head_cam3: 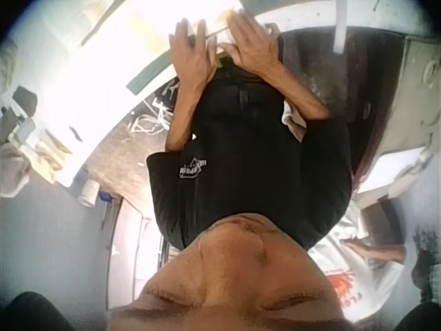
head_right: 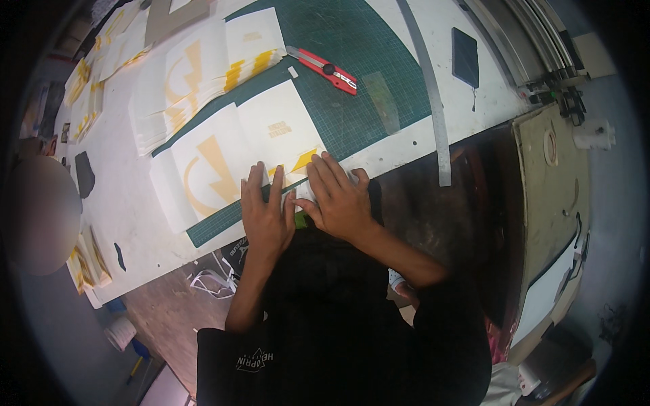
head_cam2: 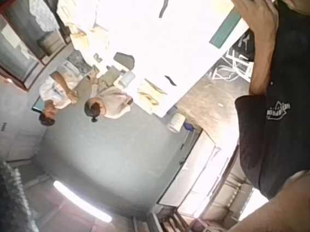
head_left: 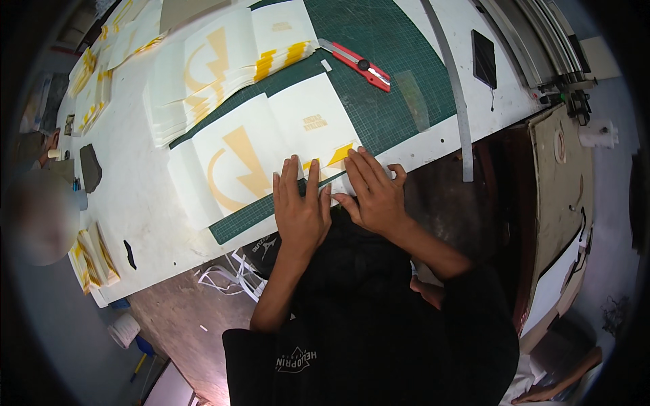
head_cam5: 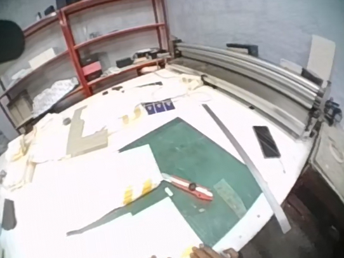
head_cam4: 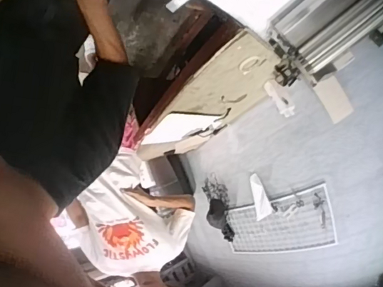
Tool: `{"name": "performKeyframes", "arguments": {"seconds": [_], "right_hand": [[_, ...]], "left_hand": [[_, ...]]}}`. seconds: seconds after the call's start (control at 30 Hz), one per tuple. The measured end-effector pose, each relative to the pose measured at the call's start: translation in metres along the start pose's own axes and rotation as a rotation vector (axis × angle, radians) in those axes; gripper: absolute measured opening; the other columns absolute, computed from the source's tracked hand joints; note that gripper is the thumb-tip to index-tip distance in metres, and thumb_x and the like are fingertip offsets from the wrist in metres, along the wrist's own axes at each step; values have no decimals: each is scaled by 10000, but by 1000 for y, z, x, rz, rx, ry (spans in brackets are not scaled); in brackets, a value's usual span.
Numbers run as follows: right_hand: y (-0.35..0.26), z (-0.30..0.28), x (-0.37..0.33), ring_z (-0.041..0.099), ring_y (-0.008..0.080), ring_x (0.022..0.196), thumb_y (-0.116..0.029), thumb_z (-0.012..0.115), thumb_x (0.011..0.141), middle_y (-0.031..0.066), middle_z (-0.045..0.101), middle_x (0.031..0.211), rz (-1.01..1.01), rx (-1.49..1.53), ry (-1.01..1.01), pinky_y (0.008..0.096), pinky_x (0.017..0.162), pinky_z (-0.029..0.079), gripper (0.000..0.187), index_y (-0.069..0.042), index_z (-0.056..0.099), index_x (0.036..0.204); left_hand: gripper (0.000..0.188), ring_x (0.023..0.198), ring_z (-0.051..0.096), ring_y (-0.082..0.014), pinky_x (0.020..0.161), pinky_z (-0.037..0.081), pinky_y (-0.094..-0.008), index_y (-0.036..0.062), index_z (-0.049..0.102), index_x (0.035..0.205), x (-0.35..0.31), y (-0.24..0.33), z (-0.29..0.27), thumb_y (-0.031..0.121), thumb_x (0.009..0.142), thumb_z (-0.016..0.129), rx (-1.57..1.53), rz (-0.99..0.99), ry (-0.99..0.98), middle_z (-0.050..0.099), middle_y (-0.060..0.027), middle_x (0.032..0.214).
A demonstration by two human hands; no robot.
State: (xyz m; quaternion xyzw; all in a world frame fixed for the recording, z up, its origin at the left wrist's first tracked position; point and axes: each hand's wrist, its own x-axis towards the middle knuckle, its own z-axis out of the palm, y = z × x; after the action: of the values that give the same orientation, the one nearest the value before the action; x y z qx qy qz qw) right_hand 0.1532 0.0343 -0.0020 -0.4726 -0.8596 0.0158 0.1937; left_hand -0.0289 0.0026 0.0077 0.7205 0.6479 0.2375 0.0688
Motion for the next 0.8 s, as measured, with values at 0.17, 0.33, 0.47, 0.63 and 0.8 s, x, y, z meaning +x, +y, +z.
{"name": "performKeyframes", "arguments": {"seconds": [0.17, 0.33, 0.47, 0.63, 0.8], "right_hand": [[-1, 0, 3, 528, 319, 1384, -550, 557, 1025, 189, 612, 1422, -41, 3, 13, 548, 942, 341, 598, -70, 647, 1370], [-3, 0, 7, 516, 346, 1350, -548, 600, 1005, 191, 588, 1415, -51, -15, 7, 553, 935, 360, 564, -121, 663, 1368], [-3, 1, 8, 489, 342, 1364, -542, 627, 992, 185, 579, 1414, -50, 4, 11, 571, 944, 363, 570, -112, 663, 1365], [-10, -1, 6, 444, 402, 1395, -583, 618, 984, 249, 523, 1455, -47, -11, -66, 603, 970, 361, 581, -167, 662, 1387], [-35, -6, 14, 392, 519, 1414, -640, 551, 1002, 381, 442, 1471, 28, 3, -159, 652, 1011, 349, 577, -291, 630, 1455]], "left_hand": [[461, 1363, 518, -425, 1133, 388, -568, 60, 660, 1390, 4, 0, -7, 205, 956, 715, 18, 20, 25, 523, -263, 1465], [248, 1145, 592, -334, 967, 433, -459, 76, 805, 1113, 34, -10, -25, 231, 924, 759, -9, 31, 3, 637, -167, 1207], [279, 1023, 607, -306, 893, 466, -442, 76, 804, 811, 79, -31, -30, 347, 819, 868, -64, 59, -123, 664, -118, 1076], [464, 947, 666, -316, 819, 529, -428, 76, 735, 842, 134, -39, -41, 459, 693, 950, 55, -57, -528, 678, -126, 947], [536, 988, 702, -294, 838, 558, -403, 75, 715, 918, 145, -28, -43, 479, 669, 965, 75, -105, -618, 707, -124, 985]]}}
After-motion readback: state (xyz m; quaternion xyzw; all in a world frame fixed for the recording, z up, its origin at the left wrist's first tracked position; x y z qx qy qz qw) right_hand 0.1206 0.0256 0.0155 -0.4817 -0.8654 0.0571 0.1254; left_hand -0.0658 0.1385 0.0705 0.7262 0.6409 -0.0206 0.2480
